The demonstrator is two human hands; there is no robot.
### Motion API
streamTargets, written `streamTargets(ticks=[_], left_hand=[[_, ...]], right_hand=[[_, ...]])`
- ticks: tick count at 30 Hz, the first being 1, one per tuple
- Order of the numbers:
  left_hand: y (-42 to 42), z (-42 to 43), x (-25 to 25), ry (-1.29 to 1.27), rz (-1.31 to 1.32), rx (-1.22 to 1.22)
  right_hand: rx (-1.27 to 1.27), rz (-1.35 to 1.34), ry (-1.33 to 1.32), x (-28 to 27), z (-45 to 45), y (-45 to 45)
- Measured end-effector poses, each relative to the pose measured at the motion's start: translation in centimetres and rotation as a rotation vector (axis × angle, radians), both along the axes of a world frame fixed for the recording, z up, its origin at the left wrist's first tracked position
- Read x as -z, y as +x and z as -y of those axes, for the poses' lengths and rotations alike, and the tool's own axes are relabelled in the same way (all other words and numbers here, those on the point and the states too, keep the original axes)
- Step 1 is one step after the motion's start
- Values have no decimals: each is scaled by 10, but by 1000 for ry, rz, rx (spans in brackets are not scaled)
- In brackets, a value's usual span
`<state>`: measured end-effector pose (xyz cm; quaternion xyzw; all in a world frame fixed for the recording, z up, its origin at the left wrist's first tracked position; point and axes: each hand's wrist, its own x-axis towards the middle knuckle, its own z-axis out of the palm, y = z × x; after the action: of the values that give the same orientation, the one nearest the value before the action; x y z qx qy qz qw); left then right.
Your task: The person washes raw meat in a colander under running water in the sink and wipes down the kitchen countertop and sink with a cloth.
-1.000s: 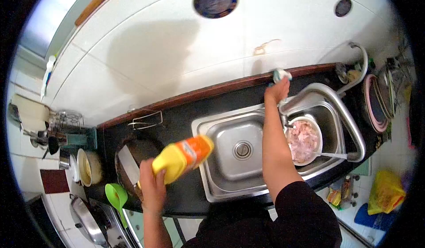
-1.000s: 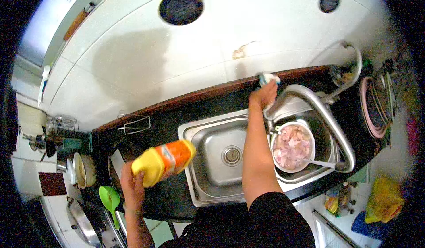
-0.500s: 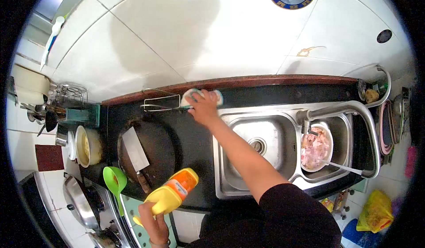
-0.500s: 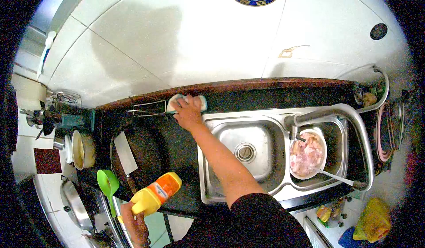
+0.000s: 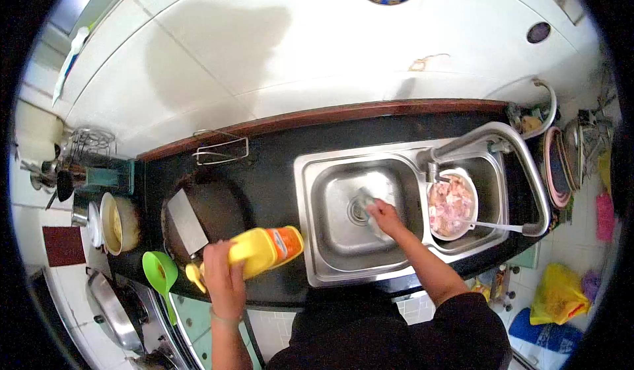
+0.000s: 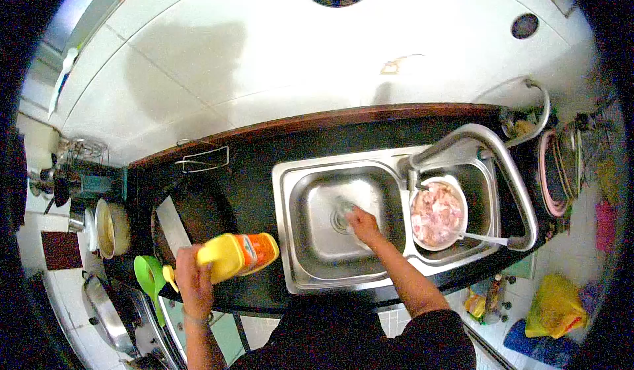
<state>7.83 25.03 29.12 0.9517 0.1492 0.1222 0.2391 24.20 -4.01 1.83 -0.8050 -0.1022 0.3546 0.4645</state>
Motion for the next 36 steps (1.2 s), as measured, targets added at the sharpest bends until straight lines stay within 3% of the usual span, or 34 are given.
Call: streamTargets(ticks=[2,3,5,7,9,10,12,13,15,16,18,22,24,27,29,30,32,33,34,36], left_hand=[[31,0,0,10,45,64],[49,-1,0,22,71,97],[85,0,-4,55,97,121],[124,-1,0,71,171,190],[164,-2,13,60,247,290],[182,1,17,87,247,325],[213,5,35,119,227,348],[229,10,39,109,302,419],[250,13,50,123,282,473],[259,16,52,125,272,473],[272,23,54,126,231,438],[279,29,44,199,150,436],[275,34,41,196,312,453],[251,47,12,164,401,406],[220,46,-4,187,427,364],[201,44,-13,201,460,326],[155,33,-18,192,514,206],[130,30,-22,62,470,116],[103,23,-21,116,466,74],[48,20,-13,39,415,-68]], right_hand=[[381,122,-46,-37,14,2],[400,123,-47,-35,18,10],[451,810,3,-26,17,33],[501,889,-38,-31,-5,55],[441,756,-135,-1,-42,64],[497,497,44,19,-65,61],[370,431,70,9,-103,50],[188,613,-78,-13,-116,41],[200,310,105,-4,-149,37],[200,300,108,-7,-159,33],[53,563,3,-21,-169,28],[-245,403,36,-31,-137,-2],[-260,452,89,-25,-114,-48],[-368,372,57,-16,-81,-110],[-467,0,45,-29,-63,-124],[-477,9,55,-34,-60,-119],[-761,45,44,-42,-60,-97],[-699,9,225,-26,-70,-89],[-639,-28,403,-10,-82,-76],[-733,-91,447,-76,-115,-19]])
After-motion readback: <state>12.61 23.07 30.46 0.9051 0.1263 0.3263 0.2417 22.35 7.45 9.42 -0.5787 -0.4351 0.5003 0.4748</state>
